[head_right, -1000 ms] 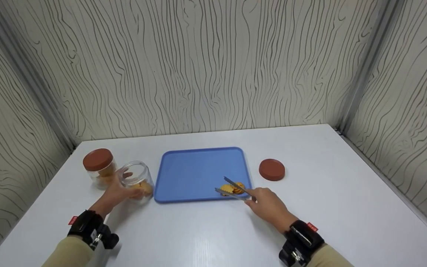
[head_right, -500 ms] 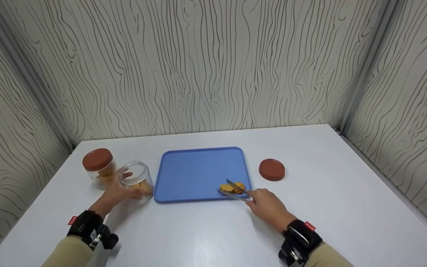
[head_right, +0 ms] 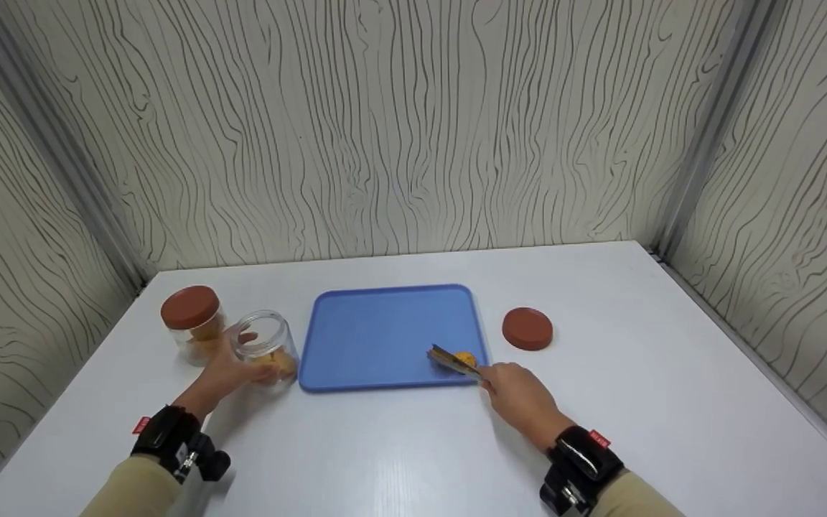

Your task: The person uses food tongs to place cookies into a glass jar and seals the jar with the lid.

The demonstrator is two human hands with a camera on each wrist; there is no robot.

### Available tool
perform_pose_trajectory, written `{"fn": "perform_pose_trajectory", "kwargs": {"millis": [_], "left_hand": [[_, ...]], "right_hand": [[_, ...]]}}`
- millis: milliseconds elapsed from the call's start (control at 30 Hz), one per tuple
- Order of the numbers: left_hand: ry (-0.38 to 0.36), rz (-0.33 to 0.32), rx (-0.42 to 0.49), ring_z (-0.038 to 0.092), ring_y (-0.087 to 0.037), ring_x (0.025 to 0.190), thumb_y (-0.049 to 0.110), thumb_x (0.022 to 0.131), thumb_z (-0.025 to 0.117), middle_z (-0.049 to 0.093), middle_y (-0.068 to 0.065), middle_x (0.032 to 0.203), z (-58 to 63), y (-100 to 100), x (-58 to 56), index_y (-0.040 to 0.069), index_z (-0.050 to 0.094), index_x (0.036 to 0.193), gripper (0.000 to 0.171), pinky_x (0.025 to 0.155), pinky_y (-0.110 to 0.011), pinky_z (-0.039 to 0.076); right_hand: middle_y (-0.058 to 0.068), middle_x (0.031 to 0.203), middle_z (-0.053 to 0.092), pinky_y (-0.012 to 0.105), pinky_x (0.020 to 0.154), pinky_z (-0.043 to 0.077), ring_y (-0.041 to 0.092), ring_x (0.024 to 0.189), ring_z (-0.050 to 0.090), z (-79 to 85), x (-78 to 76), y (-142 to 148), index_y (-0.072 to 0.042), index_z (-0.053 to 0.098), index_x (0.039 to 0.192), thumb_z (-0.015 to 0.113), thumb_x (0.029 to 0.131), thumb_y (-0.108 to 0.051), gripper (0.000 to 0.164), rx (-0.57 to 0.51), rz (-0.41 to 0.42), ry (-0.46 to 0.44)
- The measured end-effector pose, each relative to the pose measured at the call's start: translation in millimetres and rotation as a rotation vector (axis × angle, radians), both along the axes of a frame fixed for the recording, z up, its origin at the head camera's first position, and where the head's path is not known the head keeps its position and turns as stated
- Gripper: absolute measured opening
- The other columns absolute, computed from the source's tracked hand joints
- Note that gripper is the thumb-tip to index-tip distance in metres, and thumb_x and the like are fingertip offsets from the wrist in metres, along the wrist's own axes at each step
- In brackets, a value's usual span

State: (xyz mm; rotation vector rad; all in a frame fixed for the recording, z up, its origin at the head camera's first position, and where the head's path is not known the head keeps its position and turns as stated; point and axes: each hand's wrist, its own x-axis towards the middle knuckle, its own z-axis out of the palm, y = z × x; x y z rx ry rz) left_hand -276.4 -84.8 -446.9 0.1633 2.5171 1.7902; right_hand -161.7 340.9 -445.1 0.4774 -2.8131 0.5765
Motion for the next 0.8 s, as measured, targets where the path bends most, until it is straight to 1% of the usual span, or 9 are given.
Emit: {"fn": "perform_pose_trajectory", "kwargs": {"millis": [100,233,333,500,600,700,800], "left_hand": [[0.006,0.007,-0.01,0.039,-0.038,0.129,0.015,0.064,0.09,0.04,-0.027,0.142,0.4,0,0.8,-0.004,0.024,0.145,0.106,0.11,-0.051,0.028],[0.003,0.017,-0.019,0.039,-0.038,0.131,0.016,0.063,0.09,0.04,-0.027,0.143,1.4,1,1.6,-0.005,0.023,0.145,0.108,0.111,-0.051,0.027],[0.013,0.02,-0.024,0.04,-0.038,0.13,0.015,0.062,0.09,0.041,-0.027,0.142,1.4,1,1.7,-0.005,0.024,0.145,0.107,0.11,-0.051,0.028],[0.017,0.027,-0.026,0.041,-0.038,0.128,0.016,0.062,0.09,0.042,-0.025,0.14,-0.6,0,0.5,-0.004,0.026,0.144,0.106,0.109,-0.051,0.03],[0.011,0.024,-0.003,0.041,-0.038,0.128,0.015,0.063,0.09,0.041,-0.025,0.14,-1.6,0,0.5,0.0,0.025,0.146,0.107,0.109,-0.05,0.031],[0.014,0.015,0.013,0.041,-0.038,0.128,0.015,0.064,0.09,0.04,-0.027,0.141,-0.2,1,2.7,0.001,0.024,0.148,0.107,0.109,-0.051,0.03],[0.012,0.01,0.012,0.041,-0.039,0.128,0.015,0.064,0.089,0.039,-0.028,0.142,0.3,1,3.0,0.001,0.025,0.147,0.106,0.108,-0.052,0.031]], "right_hand": [[0.012,0.09,0.071,0.035,0.066,0.054,0.029,0.084,0.068,0.2,0.4,0,0.006,0.07,0.107,0.066,0.086,0.003,0.021,0.007,0.003,0.03],[0.013,0.092,0.072,0.036,0.067,0.054,0.029,0.086,0.068,2.5,0.6,-2,0.005,0.071,0.107,0.067,0.086,0.003,0.022,0.018,-0.004,0.041],[0.012,0.092,0.072,0.035,0.066,0.054,0.029,0.086,0.068,5.0,0.9,-4,0.004,0.071,0.109,0.067,0.086,0.003,0.023,0.021,-0.01,0.031],[0.012,0.091,0.071,0.032,0.063,0.053,0.026,0.083,0.067,8.9,0.2,-9,0.005,0.071,0.109,0.066,0.086,0.005,0.024,0.015,-0.017,0.043],[0.013,0.091,0.072,0.031,0.063,0.053,0.025,0.083,0.067,11.2,-0.8,-12,0.006,0.07,0.109,0.065,0.085,0.006,0.025,-0.002,-0.023,0.044],[0.013,0.093,0.072,0.031,0.064,0.054,0.024,0.084,0.067,14.4,-1.8,-16,0.006,0.07,0.11,0.065,0.085,0.007,0.025,-0.016,-0.024,0.031],[0.014,0.093,0.072,0.03,0.063,0.054,0.023,0.083,0.067,17.6,-3.0,-21,0.007,0.07,0.109,0.065,0.085,0.008,0.024,-0.039,-0.002,0.049]]}}
